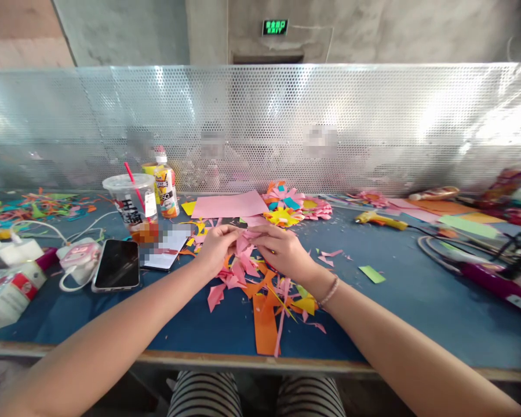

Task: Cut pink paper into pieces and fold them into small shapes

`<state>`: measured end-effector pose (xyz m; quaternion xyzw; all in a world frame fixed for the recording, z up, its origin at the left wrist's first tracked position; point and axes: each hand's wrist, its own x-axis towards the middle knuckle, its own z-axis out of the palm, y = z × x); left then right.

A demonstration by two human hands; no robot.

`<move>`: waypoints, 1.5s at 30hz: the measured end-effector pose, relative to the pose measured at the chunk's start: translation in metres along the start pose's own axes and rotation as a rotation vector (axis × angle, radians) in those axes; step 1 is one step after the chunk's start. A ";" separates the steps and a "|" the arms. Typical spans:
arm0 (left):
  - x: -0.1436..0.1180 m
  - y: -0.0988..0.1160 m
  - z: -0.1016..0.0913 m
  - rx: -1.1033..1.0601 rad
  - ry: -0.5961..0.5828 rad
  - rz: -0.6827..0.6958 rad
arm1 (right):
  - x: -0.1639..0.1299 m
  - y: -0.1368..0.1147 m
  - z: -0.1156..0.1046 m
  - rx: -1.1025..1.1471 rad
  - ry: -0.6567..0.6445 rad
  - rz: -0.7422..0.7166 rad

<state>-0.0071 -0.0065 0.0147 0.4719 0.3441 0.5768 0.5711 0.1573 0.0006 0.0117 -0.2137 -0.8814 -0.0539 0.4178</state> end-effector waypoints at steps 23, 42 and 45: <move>0.002 -0.007 -0.003 0.067 -0.015 0.045 | 0.004 -0.007 0.012 0.444 -0.044 0.622; 0.006 -0.010 -0.008 0.262 -0.076 0.139 | 0.006 -0.006 0.011 0.346 -0.032 0.608; 0.008 -0.009 -0.010 0.375 -0.105 0.149 | 0.005 -0.003 0.011 0.288 -0.051 0.597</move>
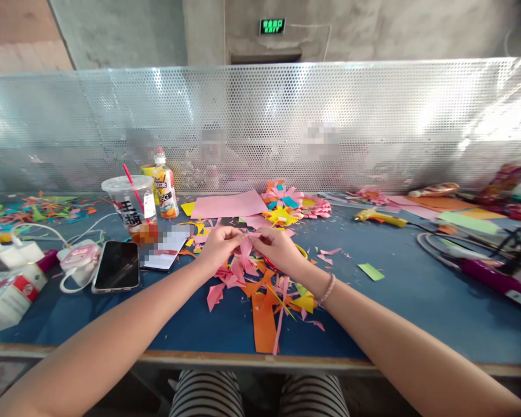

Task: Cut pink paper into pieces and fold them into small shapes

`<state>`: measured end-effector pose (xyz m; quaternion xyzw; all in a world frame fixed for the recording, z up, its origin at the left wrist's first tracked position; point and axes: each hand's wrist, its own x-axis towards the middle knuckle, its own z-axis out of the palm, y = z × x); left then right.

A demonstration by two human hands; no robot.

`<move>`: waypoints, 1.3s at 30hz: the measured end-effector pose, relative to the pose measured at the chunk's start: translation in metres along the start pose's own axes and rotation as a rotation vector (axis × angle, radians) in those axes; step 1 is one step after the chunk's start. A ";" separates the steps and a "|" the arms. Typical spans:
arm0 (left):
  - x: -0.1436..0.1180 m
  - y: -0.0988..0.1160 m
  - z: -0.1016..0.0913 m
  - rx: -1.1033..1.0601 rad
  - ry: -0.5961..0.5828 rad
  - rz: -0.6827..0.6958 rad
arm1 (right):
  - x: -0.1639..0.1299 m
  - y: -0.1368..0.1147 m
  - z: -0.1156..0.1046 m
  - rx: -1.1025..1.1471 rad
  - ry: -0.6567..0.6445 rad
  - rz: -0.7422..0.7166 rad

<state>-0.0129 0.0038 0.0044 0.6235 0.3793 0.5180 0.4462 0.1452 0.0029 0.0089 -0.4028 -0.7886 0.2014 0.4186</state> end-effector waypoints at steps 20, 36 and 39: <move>-0.004 0.005 0.003 0.013 -0.195 -0.151 | 0.005 -0.006 -0.018 0.128 -0.014 0.075; -0.003 0.011 0.002 -0.365 0.090 -0.233 | 0.002 -0.001 -0.023 -0.243 0.001 -0.579; -0.003 0.011 0.002 -0.339 0.076 -0.233 | 0.002 0.001 -0.022 -0.259 -0.012 -0.587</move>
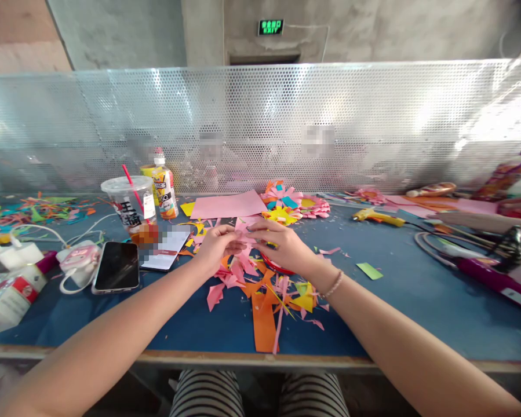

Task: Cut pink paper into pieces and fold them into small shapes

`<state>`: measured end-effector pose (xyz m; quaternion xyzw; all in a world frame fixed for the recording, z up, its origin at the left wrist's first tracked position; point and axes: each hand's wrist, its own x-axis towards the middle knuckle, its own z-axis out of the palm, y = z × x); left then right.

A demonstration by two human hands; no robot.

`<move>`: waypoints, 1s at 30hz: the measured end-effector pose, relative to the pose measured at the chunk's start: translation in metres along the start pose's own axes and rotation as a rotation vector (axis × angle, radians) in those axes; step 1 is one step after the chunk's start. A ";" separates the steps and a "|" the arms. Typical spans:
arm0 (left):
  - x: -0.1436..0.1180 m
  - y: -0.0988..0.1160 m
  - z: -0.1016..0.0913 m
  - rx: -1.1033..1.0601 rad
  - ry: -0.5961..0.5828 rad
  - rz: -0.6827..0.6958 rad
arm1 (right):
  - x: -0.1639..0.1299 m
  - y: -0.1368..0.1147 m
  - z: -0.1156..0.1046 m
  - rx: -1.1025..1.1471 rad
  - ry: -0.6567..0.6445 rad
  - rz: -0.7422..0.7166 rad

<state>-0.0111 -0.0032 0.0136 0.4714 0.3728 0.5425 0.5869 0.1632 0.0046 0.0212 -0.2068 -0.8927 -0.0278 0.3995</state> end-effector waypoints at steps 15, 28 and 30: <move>-0.001 -0.001 0.002 0.011 0.003 0.047 | -0.001 0.003 0.005 0.003 0.082 0.059; -0.002 -0.002 0.002 0.157 -0.020 0.130 | 0.000 0.002 0.003 0.012 0.053 0.131; -0.002 -0.002 0.002 0.170 -0.014 0.138 | 0.000 0.002 0.003 0.005 0.057 0.137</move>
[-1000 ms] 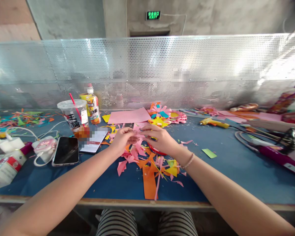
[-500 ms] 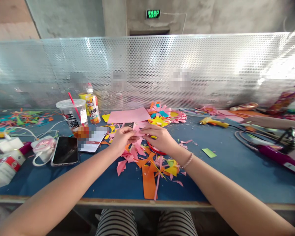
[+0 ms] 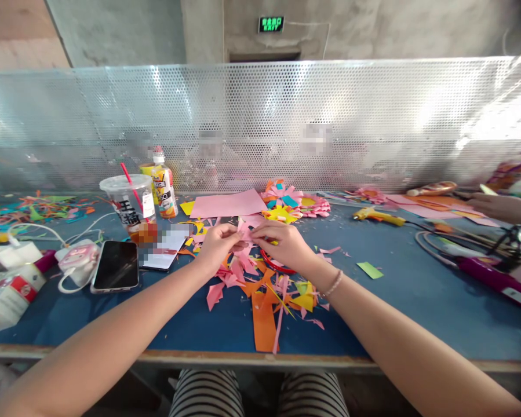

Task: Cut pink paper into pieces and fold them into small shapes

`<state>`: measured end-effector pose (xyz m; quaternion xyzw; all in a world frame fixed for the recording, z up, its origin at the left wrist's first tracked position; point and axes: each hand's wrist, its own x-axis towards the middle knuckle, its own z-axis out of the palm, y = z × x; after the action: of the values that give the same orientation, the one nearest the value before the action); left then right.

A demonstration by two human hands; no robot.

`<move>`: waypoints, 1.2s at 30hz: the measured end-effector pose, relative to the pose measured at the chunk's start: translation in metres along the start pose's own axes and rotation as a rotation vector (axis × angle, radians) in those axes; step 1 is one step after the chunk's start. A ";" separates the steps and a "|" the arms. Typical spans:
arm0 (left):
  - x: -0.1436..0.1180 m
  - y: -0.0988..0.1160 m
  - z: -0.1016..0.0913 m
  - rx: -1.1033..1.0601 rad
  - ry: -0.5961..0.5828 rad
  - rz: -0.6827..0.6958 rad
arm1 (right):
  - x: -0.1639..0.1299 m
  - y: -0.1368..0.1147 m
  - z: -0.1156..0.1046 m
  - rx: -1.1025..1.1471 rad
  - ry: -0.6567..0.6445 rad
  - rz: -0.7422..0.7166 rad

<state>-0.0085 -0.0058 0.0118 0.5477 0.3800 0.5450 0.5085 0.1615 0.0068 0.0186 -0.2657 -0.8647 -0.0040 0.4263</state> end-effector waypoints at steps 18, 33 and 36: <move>0.000 -0.001 0.001 -0.037 -0.055 -0.056 | -0.001 -0.003 0.006 0.041 0.008 0.216; -0.002 -0.001 0.002 0.016 -0.148 0.000 | 0.002 -0.008 0.007 0.142 0.110 0.377; -0.003 -0.001 0.002 0.048 -0.181 0.036 | 0.002 -0.010 0.006 0.114 0.129 0.357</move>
<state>-0.0065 -0.0089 0.0109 0.6136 0.3353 0.4930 0.5178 0.1515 0.0007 0.0182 -0.3893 -0.7735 0.1036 0.4893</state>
